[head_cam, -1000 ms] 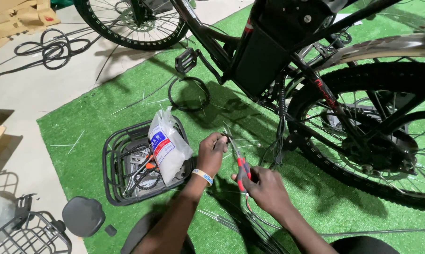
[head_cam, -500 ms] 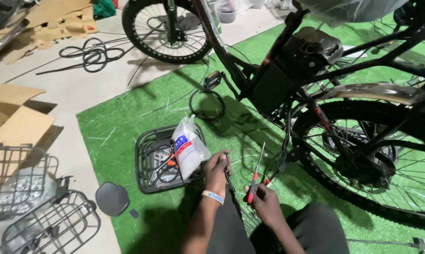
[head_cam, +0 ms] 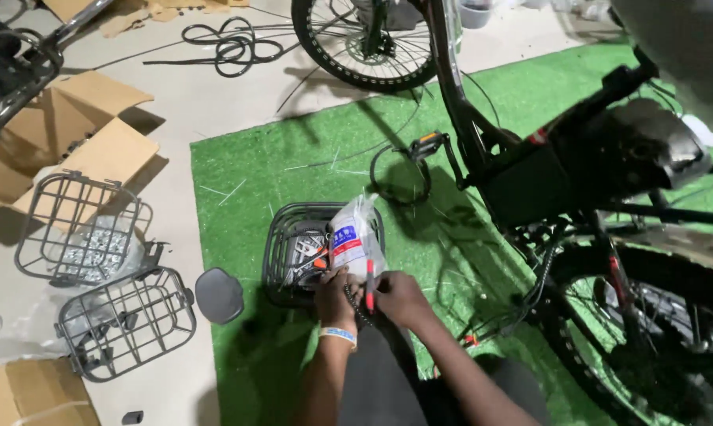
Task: Securing cables to a bicycle frame using zip ties and cutting the excess with pliers
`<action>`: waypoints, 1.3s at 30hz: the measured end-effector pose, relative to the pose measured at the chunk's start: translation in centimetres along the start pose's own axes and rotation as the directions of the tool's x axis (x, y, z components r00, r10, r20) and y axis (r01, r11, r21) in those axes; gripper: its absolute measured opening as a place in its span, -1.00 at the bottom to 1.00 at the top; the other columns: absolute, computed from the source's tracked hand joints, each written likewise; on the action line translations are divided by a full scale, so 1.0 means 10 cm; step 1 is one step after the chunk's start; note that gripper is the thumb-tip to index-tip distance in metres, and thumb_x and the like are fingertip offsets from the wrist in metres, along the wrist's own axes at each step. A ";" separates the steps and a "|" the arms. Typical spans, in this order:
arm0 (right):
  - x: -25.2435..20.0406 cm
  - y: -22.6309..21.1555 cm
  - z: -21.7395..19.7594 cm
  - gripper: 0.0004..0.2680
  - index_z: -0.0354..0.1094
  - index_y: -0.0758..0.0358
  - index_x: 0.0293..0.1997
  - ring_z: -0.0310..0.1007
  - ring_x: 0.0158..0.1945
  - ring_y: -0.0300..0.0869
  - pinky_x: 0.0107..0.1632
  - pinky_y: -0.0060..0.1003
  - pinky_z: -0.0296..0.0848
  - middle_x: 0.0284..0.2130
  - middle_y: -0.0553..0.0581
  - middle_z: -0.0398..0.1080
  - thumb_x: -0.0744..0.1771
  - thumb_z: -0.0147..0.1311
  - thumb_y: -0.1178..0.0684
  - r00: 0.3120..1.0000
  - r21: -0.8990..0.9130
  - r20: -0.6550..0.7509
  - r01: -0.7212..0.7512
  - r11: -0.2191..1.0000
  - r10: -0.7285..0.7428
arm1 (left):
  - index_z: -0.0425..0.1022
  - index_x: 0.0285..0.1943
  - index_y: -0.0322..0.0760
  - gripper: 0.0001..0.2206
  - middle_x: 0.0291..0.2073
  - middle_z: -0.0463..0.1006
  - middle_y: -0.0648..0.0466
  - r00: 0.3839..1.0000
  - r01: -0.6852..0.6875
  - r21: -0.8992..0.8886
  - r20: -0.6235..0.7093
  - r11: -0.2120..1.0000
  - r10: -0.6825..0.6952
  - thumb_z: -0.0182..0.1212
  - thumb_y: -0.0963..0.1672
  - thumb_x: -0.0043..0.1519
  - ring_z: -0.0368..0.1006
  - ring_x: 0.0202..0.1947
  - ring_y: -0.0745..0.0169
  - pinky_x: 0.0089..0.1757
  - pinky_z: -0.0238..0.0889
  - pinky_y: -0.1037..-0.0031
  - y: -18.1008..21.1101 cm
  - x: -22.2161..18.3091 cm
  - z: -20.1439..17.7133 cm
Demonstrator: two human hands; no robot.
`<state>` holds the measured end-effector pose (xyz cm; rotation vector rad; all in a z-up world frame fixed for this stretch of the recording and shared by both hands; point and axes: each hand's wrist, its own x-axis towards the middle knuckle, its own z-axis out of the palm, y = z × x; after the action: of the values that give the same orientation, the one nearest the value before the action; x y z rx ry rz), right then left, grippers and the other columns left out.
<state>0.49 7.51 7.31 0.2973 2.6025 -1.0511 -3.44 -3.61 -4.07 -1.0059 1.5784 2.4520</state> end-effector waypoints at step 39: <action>-1.87 1.26 -1.42 -0.81 0.36 0.57 -0.10 0.25 -0.60 -0.20 -0.52 -0.25 0.38 -0.47 0.34 0.35 0.28 -0.03 0.24 0.854 0.867 -0.442 0.328 0.375 0.276 | 0.62 -0.38 -0.12 -0.77 -0.38 0.62 0.08 0.732 -0.590 0.428 0.642 0.685 0.229 0.18 0.02 0.08 0.51 -0.15 -0.01 -0.07 0.33 0.26 -0.80 -1.44 1.99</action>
<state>18.73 25.03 15.75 0.9100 1.9775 -2.7594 1.19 20.91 2.68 0.2020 2.2930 1.8729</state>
